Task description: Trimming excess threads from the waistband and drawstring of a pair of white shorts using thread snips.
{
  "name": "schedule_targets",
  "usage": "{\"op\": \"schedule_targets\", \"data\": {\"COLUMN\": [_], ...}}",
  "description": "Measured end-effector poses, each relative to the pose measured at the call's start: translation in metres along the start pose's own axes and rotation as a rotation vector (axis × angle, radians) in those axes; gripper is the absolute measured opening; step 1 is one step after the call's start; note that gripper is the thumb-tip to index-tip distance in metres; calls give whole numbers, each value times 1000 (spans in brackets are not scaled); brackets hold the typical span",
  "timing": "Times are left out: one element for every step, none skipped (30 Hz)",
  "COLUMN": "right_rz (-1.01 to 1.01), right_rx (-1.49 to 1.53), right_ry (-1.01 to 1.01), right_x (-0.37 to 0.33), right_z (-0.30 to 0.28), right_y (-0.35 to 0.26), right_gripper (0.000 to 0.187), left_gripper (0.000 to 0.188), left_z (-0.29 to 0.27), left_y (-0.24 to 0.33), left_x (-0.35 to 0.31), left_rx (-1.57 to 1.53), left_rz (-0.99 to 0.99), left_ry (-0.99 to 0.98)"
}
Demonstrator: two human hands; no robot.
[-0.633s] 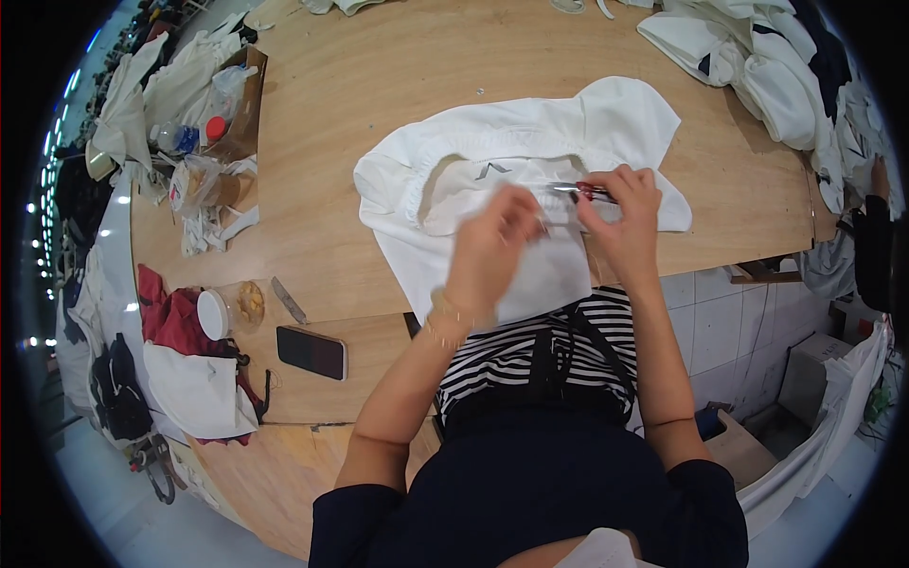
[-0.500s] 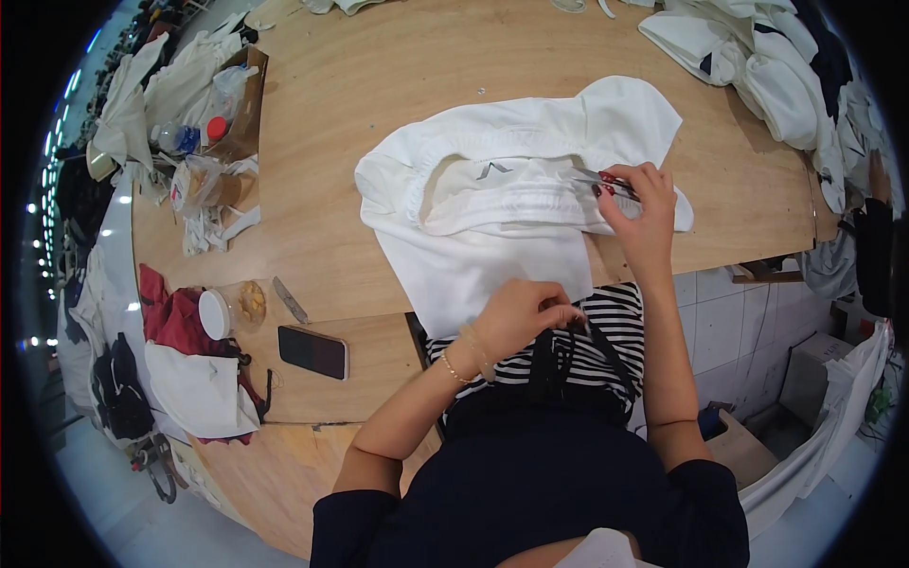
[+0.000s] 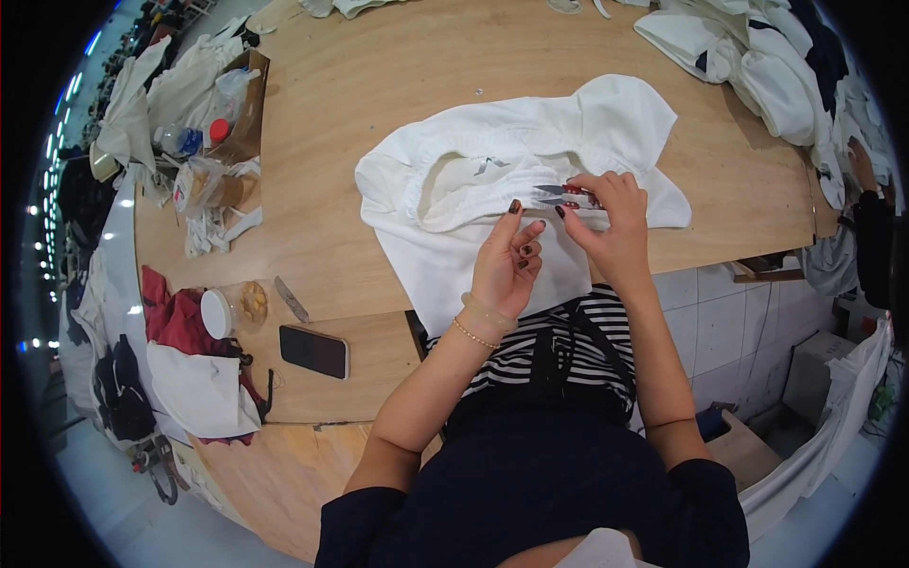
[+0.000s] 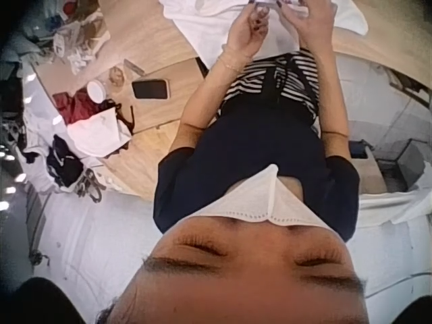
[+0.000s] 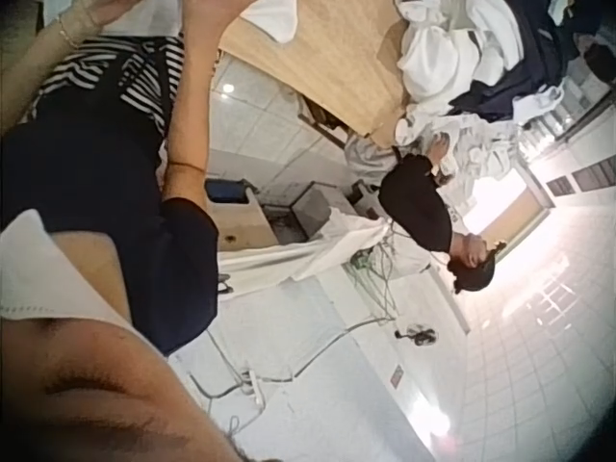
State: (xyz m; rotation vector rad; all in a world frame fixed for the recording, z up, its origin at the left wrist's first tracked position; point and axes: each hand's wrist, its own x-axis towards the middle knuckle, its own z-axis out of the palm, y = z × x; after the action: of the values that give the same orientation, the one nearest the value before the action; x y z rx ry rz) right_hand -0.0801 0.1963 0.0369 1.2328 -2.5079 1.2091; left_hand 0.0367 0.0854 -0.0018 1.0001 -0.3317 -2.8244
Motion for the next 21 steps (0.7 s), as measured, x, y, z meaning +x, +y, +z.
{"op": "schedule_targets", "data": {"right_rz": [2,-6,-14,-14,-4,5,6,14,22,22,15,7,7,-5,-16,-15,-20,-24,-24,-29,-34], "right_rx": [1,-25,-51,-51,-49,-47,-47,-25,-3,-2,6,13,15,17,19,18,27,35,35,29,23], "right_ry": [0,12,23,23,16,9,7,7,7,5,11,18,17,17,17,17,26,37,37,40,43], "right_x": [-1,-1,-1,-1,-2,-3,-4,-4,-4,-4,-5,-6,-6,-6,-6,-6,-6,-5,-5,-3,-3], "right_z": [1,3,3,4,4,4,2,0,-2,-3,-5,-5,-6,-6,-6,-6,-5,-5,-6,-8,-9], "right_y": [0,1,2,3,3,3,3,1,0,-2,-3,-5,-6,-6,-7,-7,-7,-8,-8,-9,-10], "right_gripper": [26,26,26,26,26,26,26,27,28,28,28,29,29,30,31,31,31,32,32,31,31], "left_gripper": [13,11,11,10,8,8,9,10,10,10,11,11,11,12,12,11,11,11,11,11,11], "left_z": [-2,-1,0,1,5,8,11,14,16,18,20,22,24,25,25,25,26,26,27,28,29], "left_y": [-2,-3,-4,-6,-6,-7,-7,-7,-7,-7,-6,-5,-5,-4,-4,-3,-3,-3,-3,-3,-2], "left_x": [3,5,4,2,-1,-4,-7,-11,-13,-15,-18,-20,-22,-23,-24,-24,-24,-25,-25,-26,-27], "left_rx": [-16,-32,-32,18,68,68,92,116,116,143,170,170,188,206,206,205,203,204,214,224,225], "left_rz": [11,21,21,55,89,89,131,174,175,208,244,245,263,278,278,281,286,285,296,308,308], "left_ry": [-1,-4,-5,18,41,41,56,71,73,73,74,75,77,77,78,65,52,52,56,62,62]}}
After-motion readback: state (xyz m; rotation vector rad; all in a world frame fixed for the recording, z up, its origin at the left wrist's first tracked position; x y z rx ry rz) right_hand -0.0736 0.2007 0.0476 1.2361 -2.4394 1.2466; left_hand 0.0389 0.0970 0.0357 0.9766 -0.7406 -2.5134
